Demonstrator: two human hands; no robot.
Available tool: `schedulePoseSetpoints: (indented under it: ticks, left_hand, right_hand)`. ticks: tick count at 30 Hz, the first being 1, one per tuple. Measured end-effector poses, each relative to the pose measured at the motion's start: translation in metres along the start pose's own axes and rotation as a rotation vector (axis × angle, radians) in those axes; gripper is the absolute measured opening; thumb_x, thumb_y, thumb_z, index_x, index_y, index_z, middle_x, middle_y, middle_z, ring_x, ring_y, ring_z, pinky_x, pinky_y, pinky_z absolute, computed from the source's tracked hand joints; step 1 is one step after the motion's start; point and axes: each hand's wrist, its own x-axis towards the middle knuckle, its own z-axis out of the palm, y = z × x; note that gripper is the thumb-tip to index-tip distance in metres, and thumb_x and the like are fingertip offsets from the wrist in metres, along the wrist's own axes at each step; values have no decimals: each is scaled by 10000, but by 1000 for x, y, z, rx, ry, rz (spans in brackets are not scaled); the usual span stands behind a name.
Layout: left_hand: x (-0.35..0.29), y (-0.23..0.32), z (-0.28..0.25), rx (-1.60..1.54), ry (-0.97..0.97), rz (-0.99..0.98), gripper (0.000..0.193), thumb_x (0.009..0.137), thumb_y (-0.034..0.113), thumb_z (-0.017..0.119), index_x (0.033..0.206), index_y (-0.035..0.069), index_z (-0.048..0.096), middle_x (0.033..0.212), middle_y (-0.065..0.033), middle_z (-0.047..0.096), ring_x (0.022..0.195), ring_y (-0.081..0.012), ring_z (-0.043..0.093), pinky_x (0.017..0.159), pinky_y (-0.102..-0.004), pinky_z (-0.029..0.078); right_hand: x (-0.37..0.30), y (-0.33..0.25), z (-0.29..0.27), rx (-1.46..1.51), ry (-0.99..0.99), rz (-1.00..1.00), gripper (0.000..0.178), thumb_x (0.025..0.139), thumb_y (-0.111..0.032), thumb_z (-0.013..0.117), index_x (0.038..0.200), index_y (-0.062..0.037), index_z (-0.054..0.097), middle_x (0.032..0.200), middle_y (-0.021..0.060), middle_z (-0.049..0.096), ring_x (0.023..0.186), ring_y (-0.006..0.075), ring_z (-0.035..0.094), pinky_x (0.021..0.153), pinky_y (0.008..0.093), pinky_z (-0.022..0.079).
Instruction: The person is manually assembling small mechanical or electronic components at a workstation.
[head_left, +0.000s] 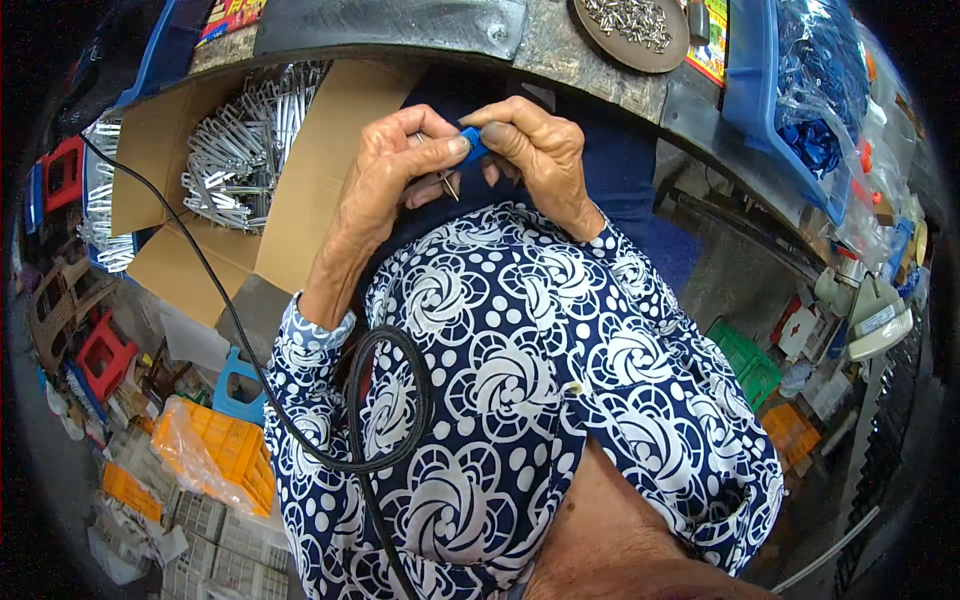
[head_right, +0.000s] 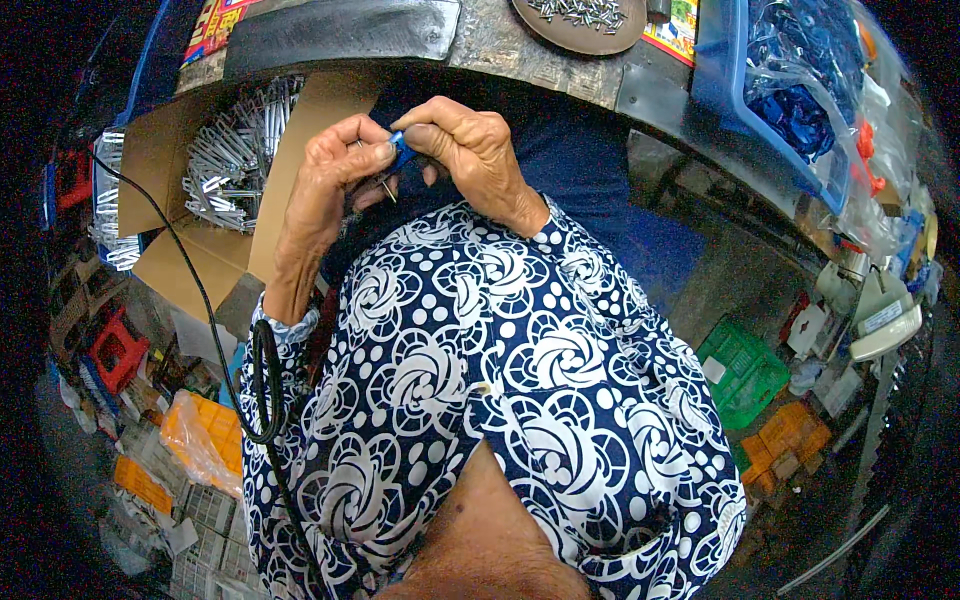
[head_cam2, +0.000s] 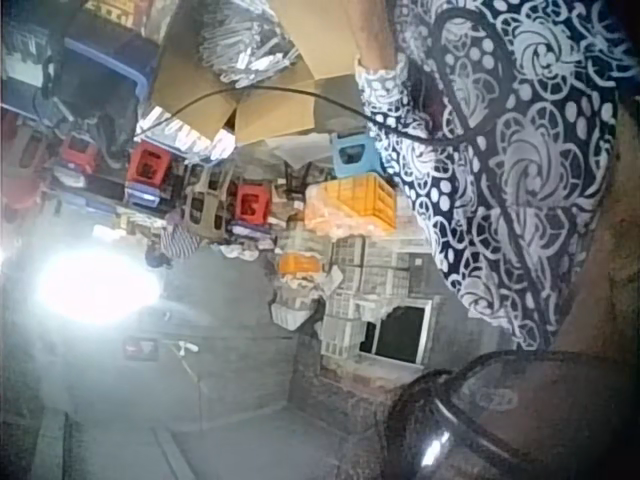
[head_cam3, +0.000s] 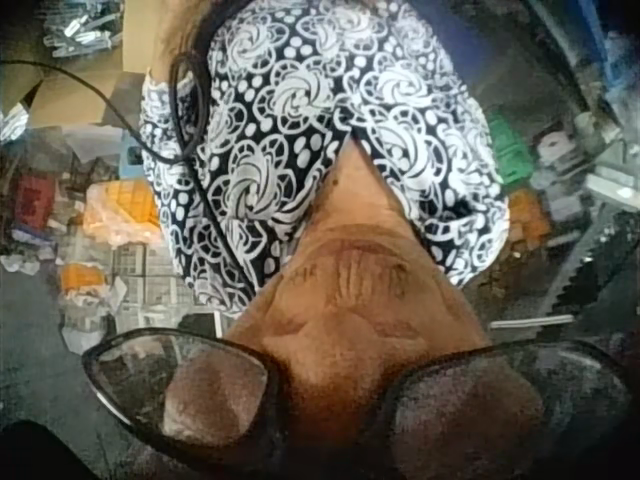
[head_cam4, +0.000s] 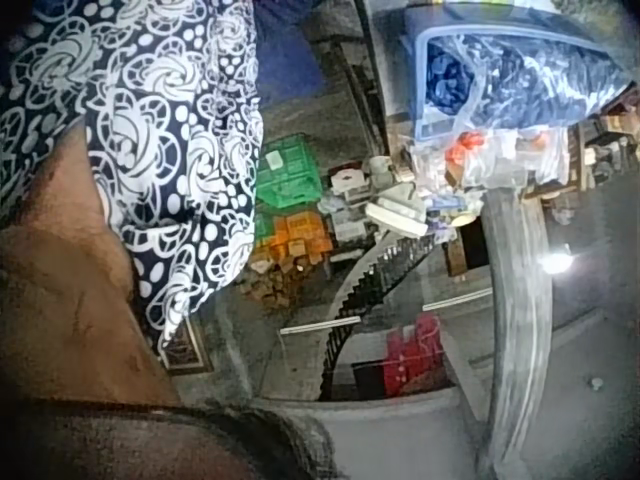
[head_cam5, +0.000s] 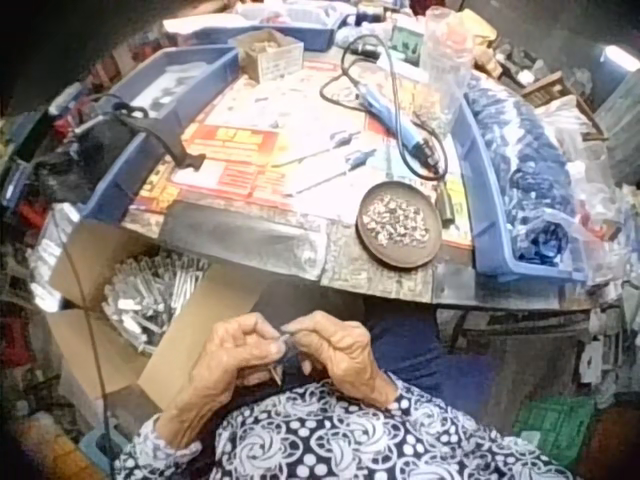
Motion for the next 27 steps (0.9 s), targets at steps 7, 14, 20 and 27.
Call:
schedulePoseSetpoints:
  ticks: [7, 14, 20, 27]
  left_hand:
    - [4, -7, 5, -12, 34, 11, 152, 843, 143, 614, 870, 7, 552, 646, -49, 577, 459, -27, 420, 395, -150, 268]
    - [9, -6, 6, -30, 19, 2, 167, 845, 156, 614, 874, 4, 551, 647, -46, 574, 459, -27, 420, 393, -148, 263]
    - [11, -3, 5, -22, 8, -9, 157, 844, 151, 605, 854, 5, 547, 656, -51, 577, 460, -29, 415, 388, -156, 257]
    - [8, -1, 7, -25, 70, -23, 136, 836, 138, 607, 828, 15, 548, 673, -46, 579, 505, -38, 477, 398, -144, 287]
  right_hand:
    - [1, 3, -4, -10, 7, 10, 138, 909, -101, 559, 889, 9, 638, 692, 15, 593, 547, 49, 524, 468, 181, 426]
    - [6, 3, -10, 4, 9, -16, 128, 903, -88, 559, 869, 4, 642, 666, 20, 593, 521, 54, 516, 453, 186, 420]
    - [5, 4, -5, -95, 75, -27, 118, 895, -76, 565, 867, 12, 638, 651, 15, 581, 523, 53, 509, 455, 192, 410]
    - [9, 7, -6, 48, -16, 51, 121, 899, -89, 564, 876, 8, 632, 654, 12, 570, 513, 52, 496, 440, 192, 394]
